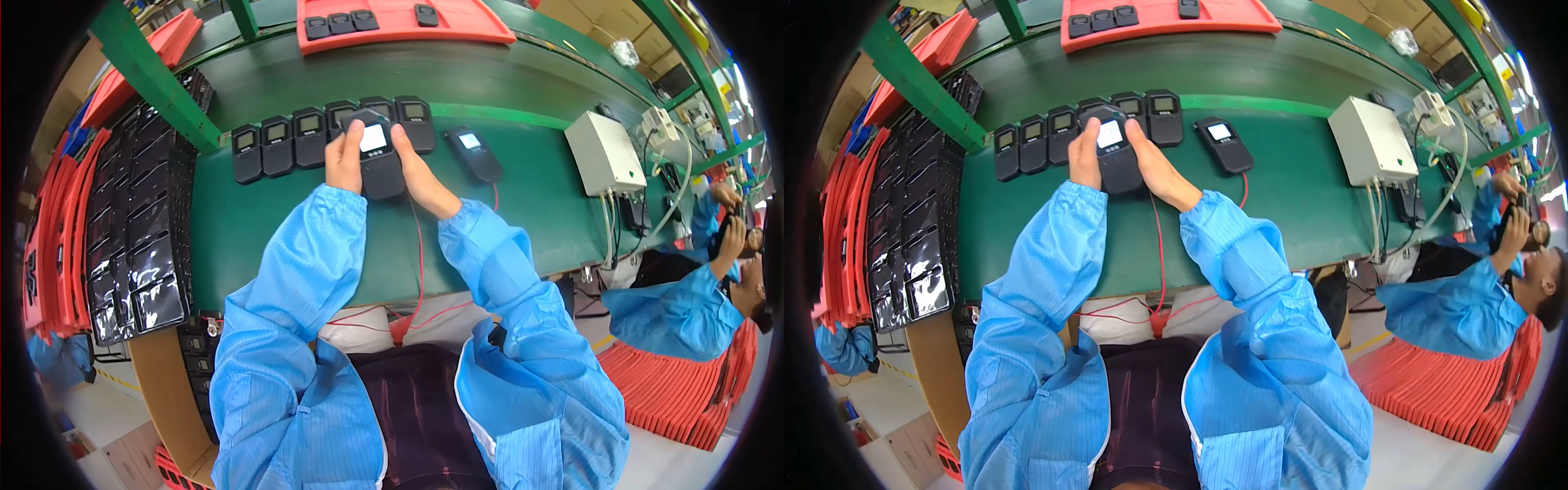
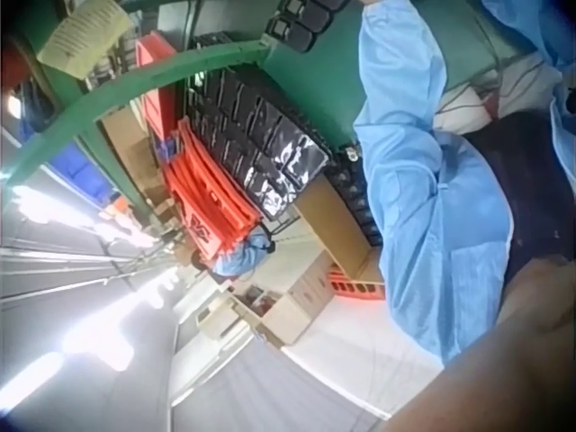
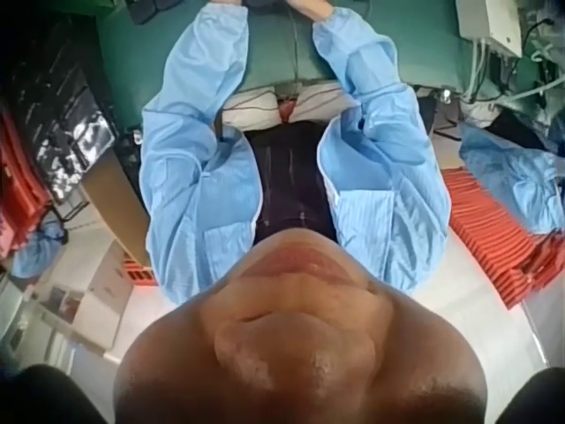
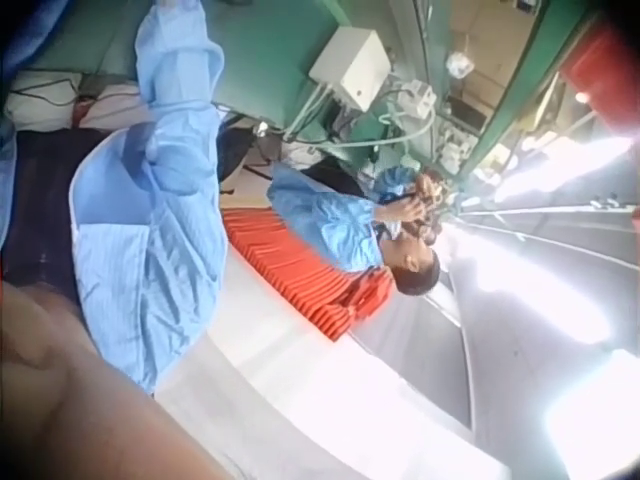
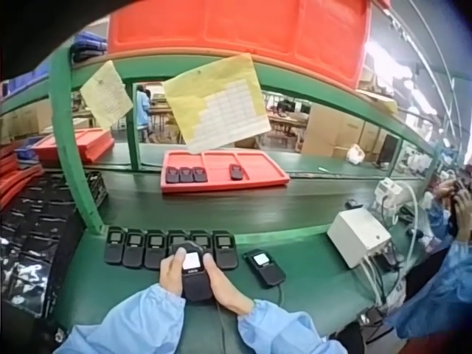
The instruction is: The recorder is assembling handheld electronic devices by inserting batteries into them and arranging them on a workbench.
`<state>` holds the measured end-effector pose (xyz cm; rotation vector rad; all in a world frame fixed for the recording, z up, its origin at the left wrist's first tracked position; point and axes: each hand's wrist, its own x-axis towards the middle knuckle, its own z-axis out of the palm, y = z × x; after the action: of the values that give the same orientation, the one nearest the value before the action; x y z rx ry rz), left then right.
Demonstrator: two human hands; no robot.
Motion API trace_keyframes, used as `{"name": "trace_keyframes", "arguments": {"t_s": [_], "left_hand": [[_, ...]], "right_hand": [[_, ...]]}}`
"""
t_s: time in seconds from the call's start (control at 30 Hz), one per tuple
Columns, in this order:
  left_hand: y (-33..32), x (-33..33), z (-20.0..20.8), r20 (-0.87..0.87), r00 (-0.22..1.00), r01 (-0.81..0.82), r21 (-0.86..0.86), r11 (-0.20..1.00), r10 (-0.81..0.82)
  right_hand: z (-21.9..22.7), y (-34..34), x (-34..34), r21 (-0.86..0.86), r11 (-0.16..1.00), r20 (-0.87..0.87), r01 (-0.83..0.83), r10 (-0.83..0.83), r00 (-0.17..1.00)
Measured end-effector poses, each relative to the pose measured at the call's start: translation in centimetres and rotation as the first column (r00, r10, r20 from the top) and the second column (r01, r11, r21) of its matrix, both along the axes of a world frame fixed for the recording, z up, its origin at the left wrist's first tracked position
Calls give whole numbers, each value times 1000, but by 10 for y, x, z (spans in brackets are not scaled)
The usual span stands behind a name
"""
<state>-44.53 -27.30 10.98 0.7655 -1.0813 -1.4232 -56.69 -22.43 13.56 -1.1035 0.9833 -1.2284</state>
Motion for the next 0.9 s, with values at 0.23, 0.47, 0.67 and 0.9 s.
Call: {"name": "trace_keyframes", "arguments": {"t_s": [0.23,0.47,0.67,0.9], "left_hand": [[0,-2,3,5,1000,4,15,1000,-4],[-5,4,16,149,988,32,-22,999,-28],[-17,3,6,223,974,-14,-84,996,32],[-7,5,21,113,992,23,268,963,-55]], "right_hand": [[-1,-3,-1,61,997,29,42,-43,999],[-13,-6,-7,-19,999,-104,38,-39,994],[-15,-8,-2,-70,993,-158,99,-109,981],[-3,-4,-3,-2,997,-46,72,-72,996]]}}
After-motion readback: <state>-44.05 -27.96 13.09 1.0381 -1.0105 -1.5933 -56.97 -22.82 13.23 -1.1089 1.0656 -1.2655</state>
